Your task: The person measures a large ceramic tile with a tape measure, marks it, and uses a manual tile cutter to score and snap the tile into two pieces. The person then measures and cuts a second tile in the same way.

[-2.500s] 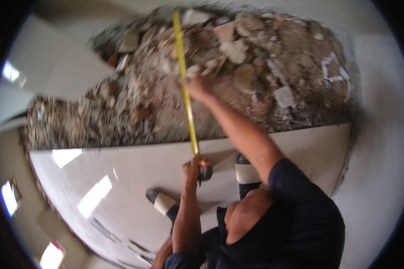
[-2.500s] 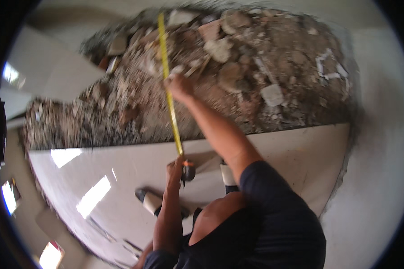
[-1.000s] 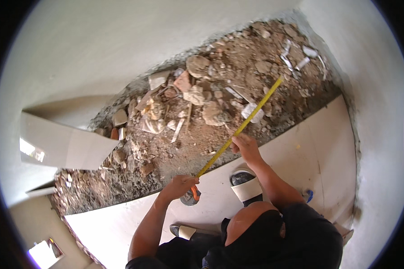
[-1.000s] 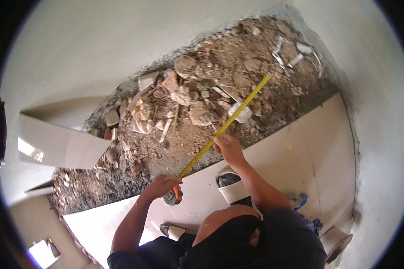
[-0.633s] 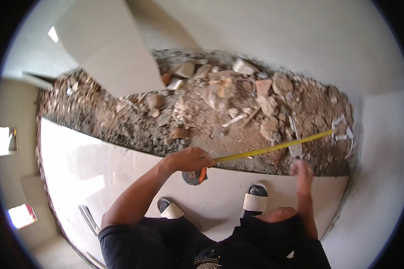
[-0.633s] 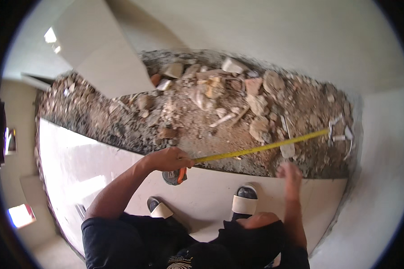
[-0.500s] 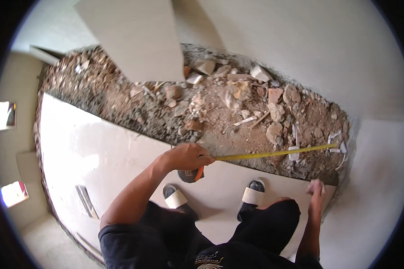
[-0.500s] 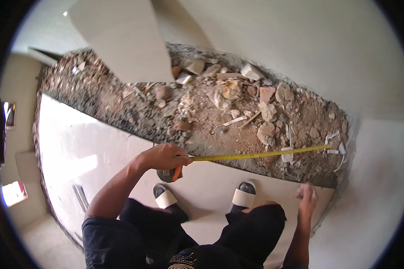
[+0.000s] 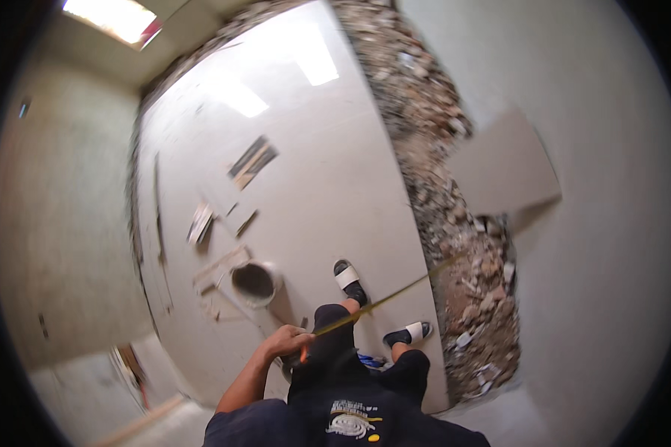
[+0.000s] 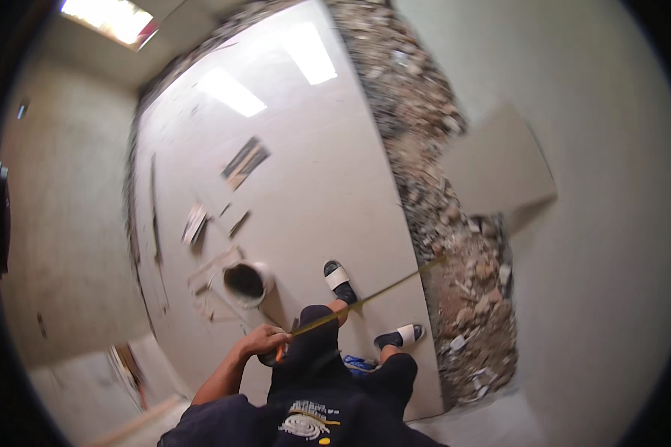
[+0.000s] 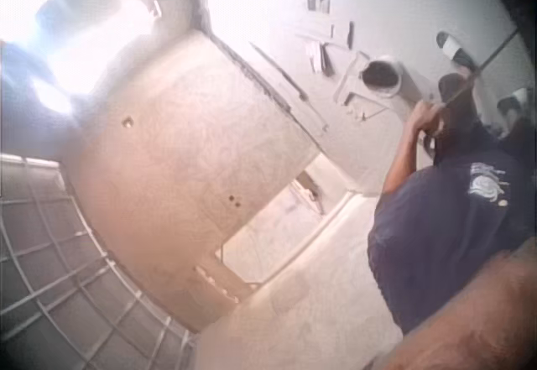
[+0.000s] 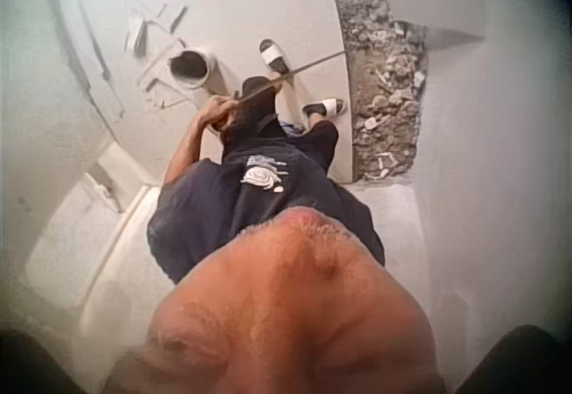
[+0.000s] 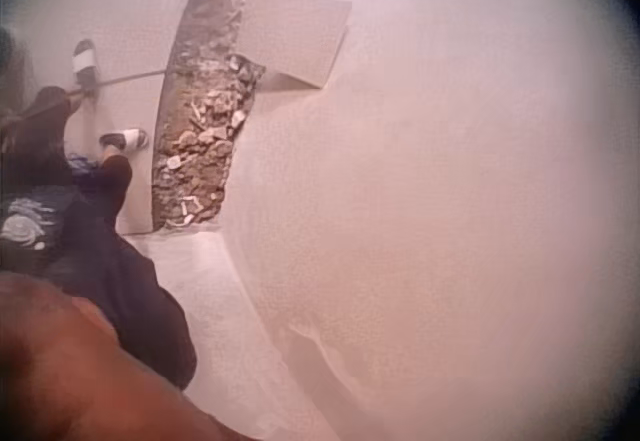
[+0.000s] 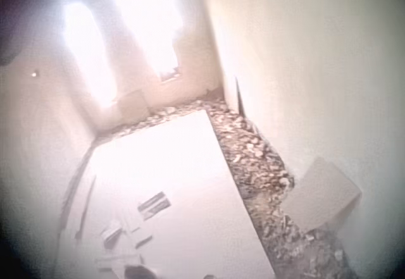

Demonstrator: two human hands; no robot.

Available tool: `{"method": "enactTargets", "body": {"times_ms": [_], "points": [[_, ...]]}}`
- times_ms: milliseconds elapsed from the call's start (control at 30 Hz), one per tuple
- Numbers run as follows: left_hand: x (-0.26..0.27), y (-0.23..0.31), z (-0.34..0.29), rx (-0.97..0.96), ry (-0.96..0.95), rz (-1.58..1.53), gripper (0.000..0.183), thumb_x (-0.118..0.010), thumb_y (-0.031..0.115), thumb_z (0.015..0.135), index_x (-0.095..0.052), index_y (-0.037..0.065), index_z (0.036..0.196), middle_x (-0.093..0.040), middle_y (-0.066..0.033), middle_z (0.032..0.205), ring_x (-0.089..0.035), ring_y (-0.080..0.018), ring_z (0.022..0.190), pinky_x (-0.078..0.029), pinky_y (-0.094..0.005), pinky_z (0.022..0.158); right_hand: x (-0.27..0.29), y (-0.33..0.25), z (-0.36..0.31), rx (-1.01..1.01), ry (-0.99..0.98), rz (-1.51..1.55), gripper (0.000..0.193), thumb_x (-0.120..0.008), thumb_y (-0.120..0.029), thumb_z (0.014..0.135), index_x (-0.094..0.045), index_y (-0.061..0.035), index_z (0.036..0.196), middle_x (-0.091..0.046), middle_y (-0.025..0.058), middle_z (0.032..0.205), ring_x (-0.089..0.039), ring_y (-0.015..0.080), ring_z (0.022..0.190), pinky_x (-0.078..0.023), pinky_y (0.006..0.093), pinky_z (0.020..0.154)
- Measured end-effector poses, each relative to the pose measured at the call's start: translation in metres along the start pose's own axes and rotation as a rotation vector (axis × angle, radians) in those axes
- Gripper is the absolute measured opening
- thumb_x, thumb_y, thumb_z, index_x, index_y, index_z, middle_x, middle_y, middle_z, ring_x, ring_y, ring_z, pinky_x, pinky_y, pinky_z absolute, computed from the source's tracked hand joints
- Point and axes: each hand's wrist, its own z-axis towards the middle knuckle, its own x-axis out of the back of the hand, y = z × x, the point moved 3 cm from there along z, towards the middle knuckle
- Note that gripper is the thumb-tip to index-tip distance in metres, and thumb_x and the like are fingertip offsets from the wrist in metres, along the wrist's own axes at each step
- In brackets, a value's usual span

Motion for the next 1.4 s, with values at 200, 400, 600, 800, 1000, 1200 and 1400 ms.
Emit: {"method": "enactTargets", "body": {"times_ms": [200,400,600,800,1000,1200,1400], "points": [[0.009,-0.171,-0.087,0.078,0.401,-0.426,0.039,-0.054,0.038,0.082,-0.07,0.002,0.088,-0.068,-0.0134,0.084,-0.063,-0.0252,0.082,-0.047,-0.0343,0.077,0.224,-0.256,0.055,0.368,0.262,-0.049,0.032,-0.05,-0.03,0.087,-0.063,-0.0039,0.074,-0.062,0.0152,0.069,-0.061,0.0352,0.066,-0.047,0.0485,0.065],[-0.024,-0.248,-0.08,0.236,0.814,-0.875,0.038,-0.055,0.033,0.08,-0.066,-0.001,0.093,-0.067,-0.0171,0.088,-0.063,-0.0256,0.085,-0.046,-0.0339,0.079,0.306,-0.514,0.054,0.65,0.29,-0.184,0.029,-0.051,-0.028,0.086,-0.063,-0.0037,0.075,-0.063,0.0162,0.073,-0.062,0.0361,0.069,-0.048,0.0485,0.066],[-0.086,-0.277,-0.05,0.666,1.074,-1.339,0.035,-0.05,0.026,0.08,-0.062,-0.005,0.09,-0.064,-0.0226,0.083,-0.063,-0.0312,0.077,-0.047,-0.0386,0.069,0.318,-0.667,0.092,0.646,0.179,-0.801,0.026,-0.051,-0.026,0.084,-0.063,-0.0036,0.077,-0.064,0.0173,0.076,-0.062,0.0369,0.071,-0.049,0.0486,0.067],[-0.118,-0.174,0.003,0.97,1.055,-1.836,0.029,-0.047,0.018,0.078,-0.066,-0.004,0.078,-0.064,-0.0165,0.068,-0.061,-0.0219,0.056,-0.048,-0.035,0.055,0.354,-0.916,0.136,0.755,0.259,-1.481,0.024,-0.052,-0.025,0.082,-0.062,-0.0034,0.078,-0.065,0.0183,0.08,-0.063,0.0378,0.074,-0.05,0.0486,0.069],[-0.12,-0.058,0.078,0.913,0.669,-2.046,0.026,-0.056,0.02,0.079,-0.066,-0.004,0.085,-0.065,-0.0125,0.071,-0.063,-0.0207,0.063,-0.048,-0.0339,0.055,0.098,-1.325,-0.012,1.606,0.197,-0.857,0.041,-0.051,-0.035,0.09,-0.047,-0.005,0.062,-0.049,0.0071,0.051,-0.052,0.0191,0.046,-0.04,0.0344,0.042],[-0.09,-0.073,0.128,0.976,0.684,-1.849,0.031,-0.058,0.027,0.076,-0.067,-0.002,0.08,-0.066,-0.0197,0.076,-0.067,-0.03,0.074,-0.051,-0.0403,0.064,-0.18,-1.374,-0.248,1.878,-0.448,-0.698,0.03,-0.054,-0.028,0.092,-0.06,0.0009,0.09,-0.059,0.0089,0.07,-0.056,0.0149,0.057,-0.046,0.0291,0.057],[0.047,-0.219,0.064,0.882,0.84,-1.206,0.034,-0.053,0.027,0.076,-0.067,-0.004,0.074,-0.067,-0.0192,0.073,-0.067,-0.0308,0.073,-0.051,-0.0405,0.066,-0.24,-1.355,-0.167,1.805,-0.119,-1.383,0.043,-0.051,-0.035,0.091,-0.06,0.0022,0.071,-0.061,0.0207,0.068,-0.061,0.0349,0.066,-0.046,0.0461,0.064]]}}
